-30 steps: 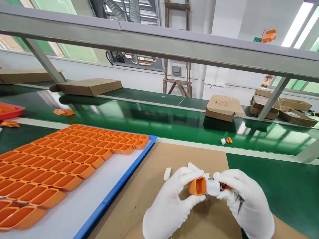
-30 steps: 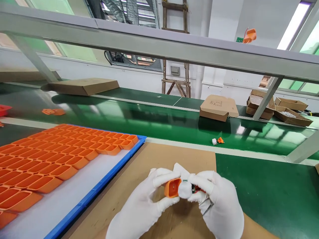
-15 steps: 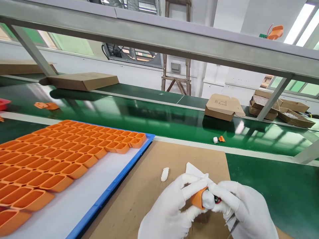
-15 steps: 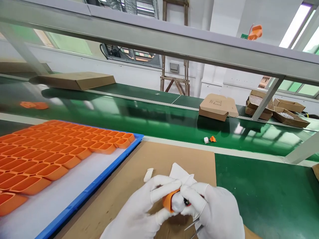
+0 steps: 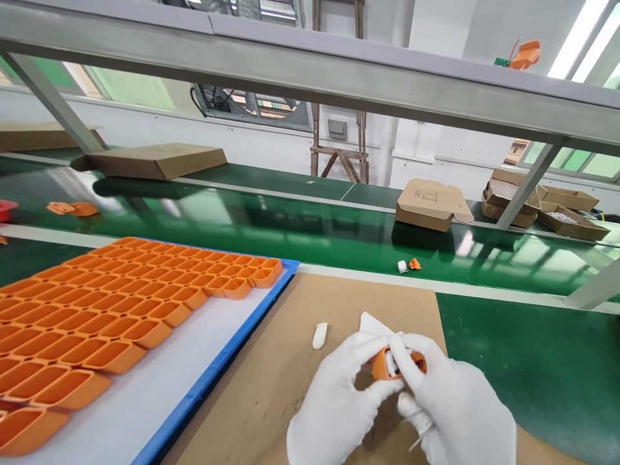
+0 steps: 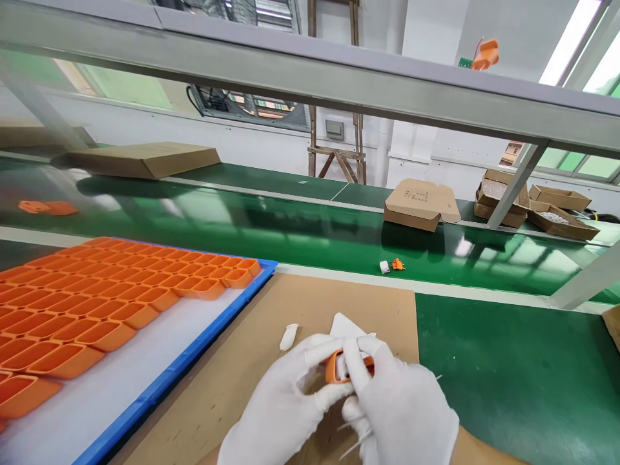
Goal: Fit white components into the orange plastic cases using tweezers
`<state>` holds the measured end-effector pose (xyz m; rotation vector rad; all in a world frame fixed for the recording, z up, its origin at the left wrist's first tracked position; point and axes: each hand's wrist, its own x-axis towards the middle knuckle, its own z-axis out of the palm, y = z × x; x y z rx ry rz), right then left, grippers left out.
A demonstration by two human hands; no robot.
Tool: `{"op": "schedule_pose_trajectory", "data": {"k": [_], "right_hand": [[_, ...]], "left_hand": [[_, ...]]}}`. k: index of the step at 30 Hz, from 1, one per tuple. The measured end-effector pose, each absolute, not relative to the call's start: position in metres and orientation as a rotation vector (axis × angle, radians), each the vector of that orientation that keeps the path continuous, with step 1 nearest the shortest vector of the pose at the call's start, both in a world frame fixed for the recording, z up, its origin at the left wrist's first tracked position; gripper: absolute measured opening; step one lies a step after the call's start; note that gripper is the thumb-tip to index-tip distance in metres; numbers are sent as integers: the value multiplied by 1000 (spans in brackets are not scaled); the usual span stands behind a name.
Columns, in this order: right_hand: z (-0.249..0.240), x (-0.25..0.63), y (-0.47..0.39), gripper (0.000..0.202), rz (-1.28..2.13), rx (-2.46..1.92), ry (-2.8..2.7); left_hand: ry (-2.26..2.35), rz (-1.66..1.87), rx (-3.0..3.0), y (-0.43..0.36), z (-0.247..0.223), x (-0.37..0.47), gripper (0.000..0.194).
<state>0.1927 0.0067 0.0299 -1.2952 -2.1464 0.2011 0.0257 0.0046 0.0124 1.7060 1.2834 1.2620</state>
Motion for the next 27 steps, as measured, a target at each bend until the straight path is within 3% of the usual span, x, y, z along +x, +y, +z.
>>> {"op": "schedule_pose_trajectory", "data": {"k": [2,5,9,17,21,24,27], "right_hand": [[37,197,14,44,380,-1153,-2112],[52,207,30,27,761,-1130,-1914],[60,210,41,26,1283,-1123,-1889],[64,195,36,25,1741,-873,-1735],[54,194,28,23,1605,-1058,-1824],[43,191,17,33,1289,-1358,-1869],[34,186,7,45,1181,-1422,-1841]], "left_hand": [[1307,1294,1669,6,14,25,47],[1323,1322,1685,5,16,25,46],[1251,1411,1767,5,13,25,53],[1085,1581,2053,7,7,23,46],[1191,1553,2188,4,9,22,43],[1314,1544,2252,2,10,22,45],[1403,1517,2300,0,8,24,43]]}}
